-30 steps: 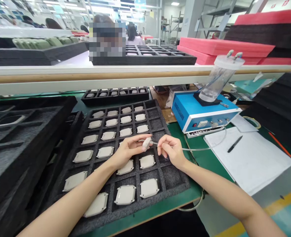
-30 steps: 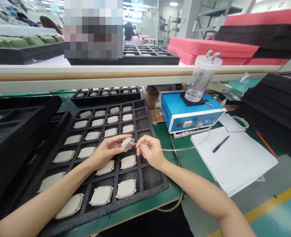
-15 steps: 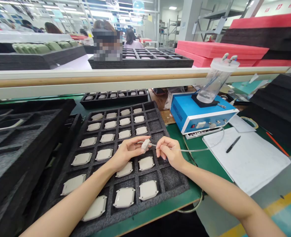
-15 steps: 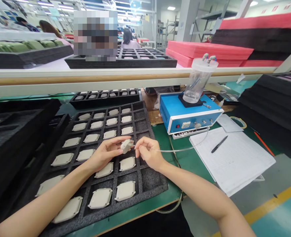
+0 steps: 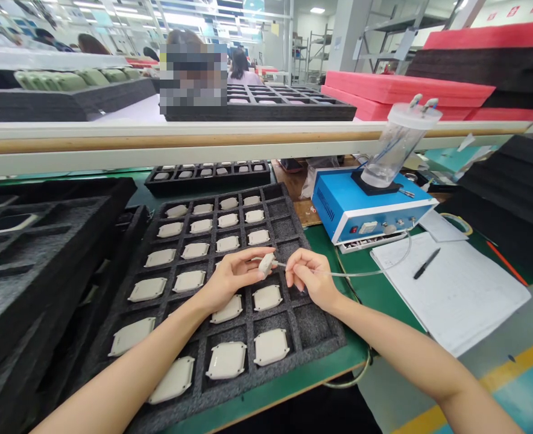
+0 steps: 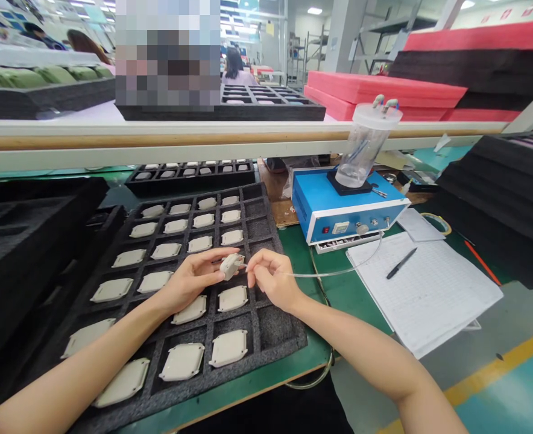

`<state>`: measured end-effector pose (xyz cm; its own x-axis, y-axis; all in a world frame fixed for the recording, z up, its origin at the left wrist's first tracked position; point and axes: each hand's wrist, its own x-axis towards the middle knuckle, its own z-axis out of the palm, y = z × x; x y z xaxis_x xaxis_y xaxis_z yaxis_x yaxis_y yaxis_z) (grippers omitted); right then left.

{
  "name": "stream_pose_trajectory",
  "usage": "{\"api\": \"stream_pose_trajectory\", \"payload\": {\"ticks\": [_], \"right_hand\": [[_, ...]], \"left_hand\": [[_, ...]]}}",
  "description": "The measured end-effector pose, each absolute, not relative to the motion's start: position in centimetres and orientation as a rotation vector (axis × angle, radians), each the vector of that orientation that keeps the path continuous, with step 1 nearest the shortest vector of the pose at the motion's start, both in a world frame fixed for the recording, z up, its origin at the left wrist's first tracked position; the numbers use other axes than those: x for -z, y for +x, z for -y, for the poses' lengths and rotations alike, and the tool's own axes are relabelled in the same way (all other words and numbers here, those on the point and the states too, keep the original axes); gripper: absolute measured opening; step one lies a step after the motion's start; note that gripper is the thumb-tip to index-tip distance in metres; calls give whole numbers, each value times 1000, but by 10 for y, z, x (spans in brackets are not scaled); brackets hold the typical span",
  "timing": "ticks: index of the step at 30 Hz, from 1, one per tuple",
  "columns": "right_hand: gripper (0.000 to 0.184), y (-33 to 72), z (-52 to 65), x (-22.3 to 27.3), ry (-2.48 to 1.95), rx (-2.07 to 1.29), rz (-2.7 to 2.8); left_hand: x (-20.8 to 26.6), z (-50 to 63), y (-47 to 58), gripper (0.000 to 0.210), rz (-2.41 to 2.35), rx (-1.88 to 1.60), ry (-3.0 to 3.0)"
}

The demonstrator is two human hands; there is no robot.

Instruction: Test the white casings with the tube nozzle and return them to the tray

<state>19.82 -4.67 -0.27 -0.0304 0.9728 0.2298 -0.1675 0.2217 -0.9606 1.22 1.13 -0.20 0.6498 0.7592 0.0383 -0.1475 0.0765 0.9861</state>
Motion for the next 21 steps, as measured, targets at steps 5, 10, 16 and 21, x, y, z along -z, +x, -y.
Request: {"api": "stream_pose_trajectory", "payload": {"ticks": [5,10,16,21], "right_hand": [[8,198,47,2,-903,-1148,1223],[8,198,47,2,-891,-1144,1227],[7,198,48,0,-893,-1151,1216],[8,198,48,0,-900,-1150,1216]], "left_hand": [[3,-11,12,43,-598,-740,1319],[1,-11,13,42,-587,-747,1311],[1,-11,13,42,-586,-742,1304],[3,-11,12,42,-566,-738,1320]]}}
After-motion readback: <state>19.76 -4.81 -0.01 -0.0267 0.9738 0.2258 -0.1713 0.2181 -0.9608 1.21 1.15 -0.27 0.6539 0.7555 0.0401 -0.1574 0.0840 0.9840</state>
